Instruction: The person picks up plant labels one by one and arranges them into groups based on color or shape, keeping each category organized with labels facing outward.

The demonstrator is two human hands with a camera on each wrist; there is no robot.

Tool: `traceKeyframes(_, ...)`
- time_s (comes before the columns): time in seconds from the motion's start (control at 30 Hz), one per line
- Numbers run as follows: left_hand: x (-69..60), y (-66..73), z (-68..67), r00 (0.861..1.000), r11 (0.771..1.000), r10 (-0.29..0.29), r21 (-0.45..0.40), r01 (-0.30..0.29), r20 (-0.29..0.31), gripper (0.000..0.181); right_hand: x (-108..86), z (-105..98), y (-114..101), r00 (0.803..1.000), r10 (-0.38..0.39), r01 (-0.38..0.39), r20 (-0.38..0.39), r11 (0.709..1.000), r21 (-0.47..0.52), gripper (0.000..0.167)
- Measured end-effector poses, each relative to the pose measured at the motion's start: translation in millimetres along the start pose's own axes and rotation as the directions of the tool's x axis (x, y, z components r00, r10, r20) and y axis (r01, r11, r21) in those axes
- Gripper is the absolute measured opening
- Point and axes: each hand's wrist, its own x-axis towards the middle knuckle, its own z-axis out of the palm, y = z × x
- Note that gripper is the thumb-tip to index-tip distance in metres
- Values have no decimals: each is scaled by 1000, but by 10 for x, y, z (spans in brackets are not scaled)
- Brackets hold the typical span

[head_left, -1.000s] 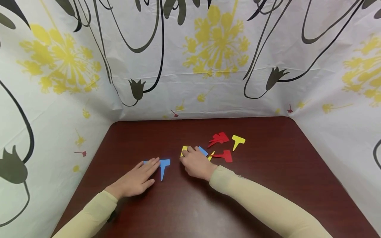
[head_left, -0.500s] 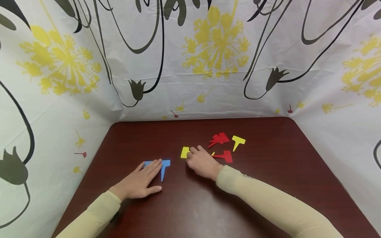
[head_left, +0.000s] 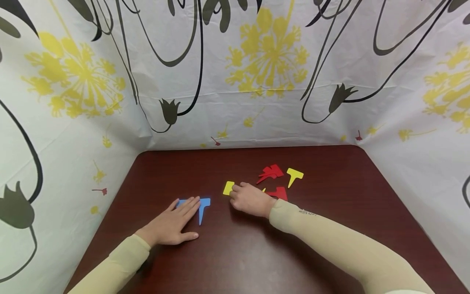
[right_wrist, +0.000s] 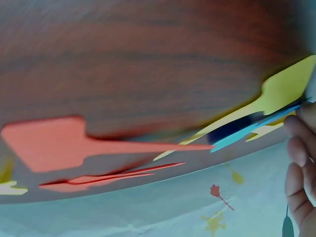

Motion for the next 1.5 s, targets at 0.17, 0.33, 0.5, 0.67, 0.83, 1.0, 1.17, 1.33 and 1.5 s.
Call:
traceKeyframes(0.17, 1, -7, 0, 1000, 1000, -3, -3, 3, 29, 93, 20, 21, 36, 998, -57, 57, -19, 998, -11, 12)
traceKeyframes(0.33, 5, -10, 1, 1000, 1000, 4, 6, -4, 18, 93, 70, 77, 103, 994, -109, 109, -27, 994, -1, 10)
traceKeyframes(0.5, 11, -7, 2, 1000, 1000, 13, 5, -14, 5, 92, 85, 151, 174, 995, -86, 90, -45, 990, 105, 15)
traceKeyframes(0.67, 13, -1, 10, 1000, 1000, 11, -3, -11, 23, 92, 27, 183, 209, 995, -19, 39, -95, 974, 224, 15)
traceKeyframes(0.83, 16, 1, -2, 999, 1000, 9, -7, -9, 37, 92, -9, 162, 226, 989, 44, -6, -143, 967, 256, 11)
traceKeyframes(1.0, 18, -1, 2, 999, 1000, 5, -11, -4, 39, 92, 10, 125, 245, 982, 128, -84, -139, 955, 283, 9)
traceKeyframes(1.17, 17, -11, 8, 999, 1000, 6, -14, -6, 32, 92, 35, 42, 275, 964, 212, -147, -159, 927, 346, 12)
traceKeyframes(1.33, 17, -20, 25, 1000, 1000, 12, -9, -12, 29, 92, 44, -63, 267, 955, 249, -140, -160, 857, 497, 44)
traceKeyframes(1.5, 14, -13, 23, 1000, 1000, 10, -13, -10, 29, 92, 59, -145, 226, 945, 294, -149, -143, 777, 611, 41)
